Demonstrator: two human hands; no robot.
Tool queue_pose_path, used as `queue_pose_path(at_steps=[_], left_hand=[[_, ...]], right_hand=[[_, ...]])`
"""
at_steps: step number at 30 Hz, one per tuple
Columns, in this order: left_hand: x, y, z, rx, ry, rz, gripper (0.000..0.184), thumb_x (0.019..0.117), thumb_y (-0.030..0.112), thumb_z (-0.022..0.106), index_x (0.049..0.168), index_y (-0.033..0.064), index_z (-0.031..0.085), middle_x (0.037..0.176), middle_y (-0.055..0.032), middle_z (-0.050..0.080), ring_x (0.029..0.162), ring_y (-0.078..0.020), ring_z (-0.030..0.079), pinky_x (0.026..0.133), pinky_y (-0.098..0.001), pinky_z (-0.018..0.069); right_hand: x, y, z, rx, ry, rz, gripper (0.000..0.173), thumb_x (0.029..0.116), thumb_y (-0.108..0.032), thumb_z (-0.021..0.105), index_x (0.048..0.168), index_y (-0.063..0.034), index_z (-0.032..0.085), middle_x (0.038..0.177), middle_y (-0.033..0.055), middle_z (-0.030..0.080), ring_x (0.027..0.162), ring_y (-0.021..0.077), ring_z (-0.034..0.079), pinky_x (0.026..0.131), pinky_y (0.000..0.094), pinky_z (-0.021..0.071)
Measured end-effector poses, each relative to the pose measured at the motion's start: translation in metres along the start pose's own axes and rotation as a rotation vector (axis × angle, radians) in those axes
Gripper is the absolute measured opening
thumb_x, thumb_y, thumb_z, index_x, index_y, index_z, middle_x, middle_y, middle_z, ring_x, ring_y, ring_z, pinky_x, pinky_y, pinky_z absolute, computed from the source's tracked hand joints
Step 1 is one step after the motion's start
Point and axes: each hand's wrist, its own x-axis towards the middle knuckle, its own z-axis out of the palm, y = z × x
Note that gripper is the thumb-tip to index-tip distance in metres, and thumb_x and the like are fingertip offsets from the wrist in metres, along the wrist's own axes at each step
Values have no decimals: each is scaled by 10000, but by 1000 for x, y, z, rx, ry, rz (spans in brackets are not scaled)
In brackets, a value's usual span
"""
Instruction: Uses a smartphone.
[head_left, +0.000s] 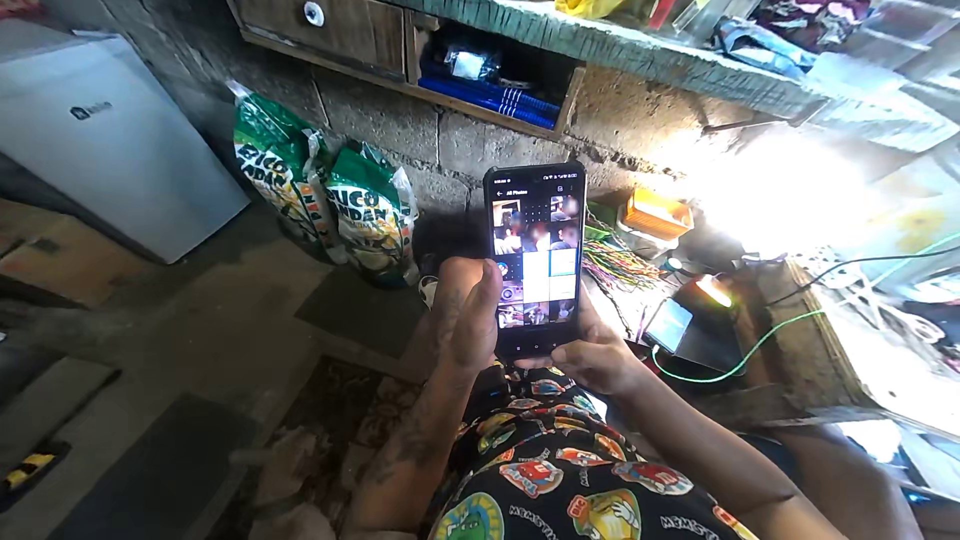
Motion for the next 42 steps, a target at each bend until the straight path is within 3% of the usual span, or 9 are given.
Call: queue_pose_path(at_steps=[6, 8, 10, 13, 18, 28, 32, 40, 42], left_hand=[[1, 0, 1, 101, 69, -15, 507, 1013, 657, 375, 1134, 240, 636, 972, 85, 698, 917, -14, 672, 801, -266, 589], [0, 3, 2, 109, 96, -22, 481, 1013, 650, 379, 1089, 253, 640, 919, 97, 693, 852, 1, 669, 743, -237, 585], [0, 5, 0, 114, 91, -3, 476, 1017, 642, 387, 1103, 249, 640, 941, 96, 697, 869, -2, 671, 760, -241, 587], [2, 6, -1, 155, 118, 50, 451, 1023, 633, 380, 1044, 257, 627, 908, 105, 674, 846, 10, 656, 733, -228, 578], [1, 3, -4, 176, 111, 41, 565, 1023, 663, 319, 1183, 212, 619, 1022, 51, 693, 951, -47, 674, 807, -297, 595], [0, 2, -3, 183, 163, 46, 521, 1029, 644, 344, 1158, 220, 618, 1008, 51, 683, 932, -48, 670, 784, -292, 591], [-1, 3, 0, 189, 164, 70, 469, 1043, 612, 346, 1126, 241, 620, 981, 87, 667, 912, -5, 650, 772, -250, 576], [-1, 4, -1, 160, 129, 34, 512, 1050, 615, 300, 1203, 237, 610, 1040, 60, 683, 951, -32, 667, 782, -278, 593], [0, 3, -1, 165, 129, 42, 511, 1055, 605, 297, 1174, 222, 613, 1009, 48, 678, 920, -40, 666, 760, -279, 589]], right_hand=[[2, 1, -1, 10, 8, 15, 850, 848, 48, 570, 1532, -308, 210, 1323, 18, 636, 1148, 235, 687, 950, 454, 604], [2, 3, -1, 17, -1, 6, 840, 842, 57, 558, 1527, -314, 243, 1319, 20, 636, 1155, 237, 680, 957, 456, 599], [3, 4, 0, 13, 1, 3, 857, 835, 59, 560, 1537, -326, 253, 1315, 17, 635, 1159, 236, 676, 961, 465, 596], [5, 1, 5, -9, 5, 9, 872, 841, 63, 557, 1543, -308, 198, 1313, -5, 631, 1158, 214, 679, 970, 448, 596], [4, 3, 5, -3, 10, -4, 847, 840, 63, 571, 1527, -319, 257, 1312, 9, 641, 1153, 226, 683, 966, 449, 598], [5, 4, 9, -115, 63, -41, 863, 861, 28, 719, 1519, -292, 260, 1286, -10, 653, 1124, 203, 696, 937, 420, 618], [4, 5, 9, -123, 79, -38, 843, 865, 8, 726, 1509, -293, 272, 1277, -18, 654, 1112, 199, 700, 921, 420, 626], [5, 7, 8, -117, 54, -63, 826, 879, 8, 699, 1510, -313, 274, 1274, -14, 657, 1094, 199, 707, 902, 400, 629], [4, 8, 8, -90, 65, -54, 787, 893, -4, 671, 1501, -320, 285, 1275, -10, 659, 1095, 207, 707, 902, 407, 627]])
